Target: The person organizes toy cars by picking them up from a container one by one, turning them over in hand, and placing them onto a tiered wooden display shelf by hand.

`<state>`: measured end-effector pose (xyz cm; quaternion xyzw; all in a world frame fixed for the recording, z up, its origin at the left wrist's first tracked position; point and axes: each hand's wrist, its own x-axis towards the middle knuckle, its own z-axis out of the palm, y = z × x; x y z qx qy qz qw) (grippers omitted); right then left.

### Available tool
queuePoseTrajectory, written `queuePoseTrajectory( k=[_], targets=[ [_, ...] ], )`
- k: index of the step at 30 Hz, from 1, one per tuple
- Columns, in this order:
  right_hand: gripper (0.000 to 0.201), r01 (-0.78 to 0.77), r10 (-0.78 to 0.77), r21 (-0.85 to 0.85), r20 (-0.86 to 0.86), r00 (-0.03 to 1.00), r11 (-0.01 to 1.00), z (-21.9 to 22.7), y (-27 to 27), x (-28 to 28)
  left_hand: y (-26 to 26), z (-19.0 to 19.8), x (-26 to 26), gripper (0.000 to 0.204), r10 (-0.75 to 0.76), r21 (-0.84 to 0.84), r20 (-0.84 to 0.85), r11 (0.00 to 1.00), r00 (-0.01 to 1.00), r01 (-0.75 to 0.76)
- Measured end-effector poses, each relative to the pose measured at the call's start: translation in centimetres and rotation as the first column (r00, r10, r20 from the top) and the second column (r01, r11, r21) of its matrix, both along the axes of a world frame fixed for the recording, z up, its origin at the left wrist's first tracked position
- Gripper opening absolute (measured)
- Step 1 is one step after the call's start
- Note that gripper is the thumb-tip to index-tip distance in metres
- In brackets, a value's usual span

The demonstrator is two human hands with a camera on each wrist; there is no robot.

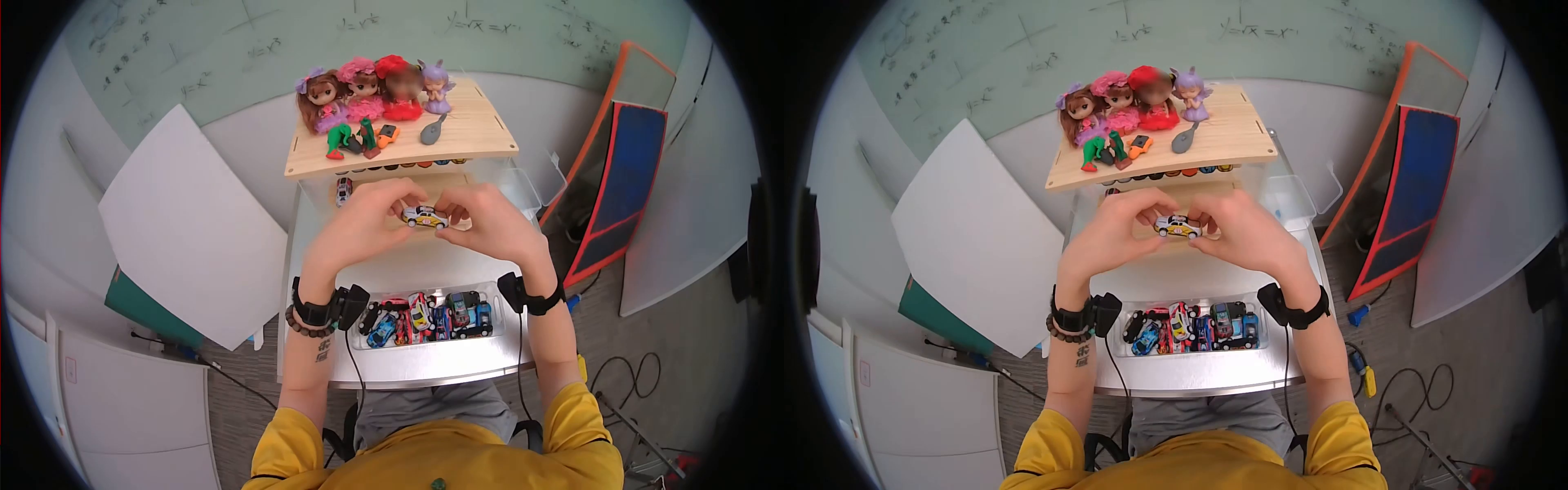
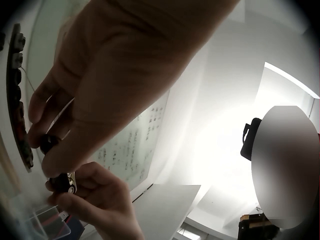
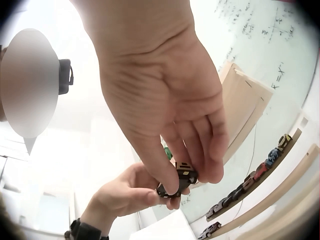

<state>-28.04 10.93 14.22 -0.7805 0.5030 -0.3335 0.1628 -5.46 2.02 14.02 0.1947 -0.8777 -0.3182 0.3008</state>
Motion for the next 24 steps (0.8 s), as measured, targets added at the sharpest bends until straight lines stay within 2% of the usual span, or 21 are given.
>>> queuePoseTrajectory(
  k=[5,10,13,17,19,24],
  targets=[
    [0.025,-0.004,-0.002,0.056,0.099,0.995,0.998,0.6,0.3,-0.2,-0.1,0.4,0.4,0.025,-0.015,-0.016,0.033,1.0,0.999,0.016],
    [0.023,0.02,-0.017,-0.111,0.028,0.999,0.994,0.9,0.2,0.2,-0.5,0.1,0.2,0.023,0.005,-0.096,0.034,0.995,0.999,-0.001],
    [0.024,0.007,-0.008,-0.146,-0.006,1.0,0.989,0.6,0.0,0.2,-0.6,0.0,0.3,0.023,0.002,-0.108,0.038,0.994,0.999,0.002],
    [0.024,-0.019,0.015,-0.104,-0.044,0.999,0.994,0.7,-0.5,0.3,-0.7,-0.1,0.3,0.024,0.049,-0.116,0.087,0.992,0.995,-0.039],
    [0.024,-0.005,0.001,-0.064,-0.058,0.998,0.998,0.6,-0.9,0.3,-1.0,-0.5,0.2,0.021,0.027,-0.124,0.092,0.992,0.995,-0.016],
    [0.024,-0.012,0.01,-0.064,-0.036,0.999,0.998,0.6,-1.1,0.1,-1.5,-0.7,-0.1,0.022,0.045,-0.077,0.095,0.996,0.994,-0.038]
  ],
)
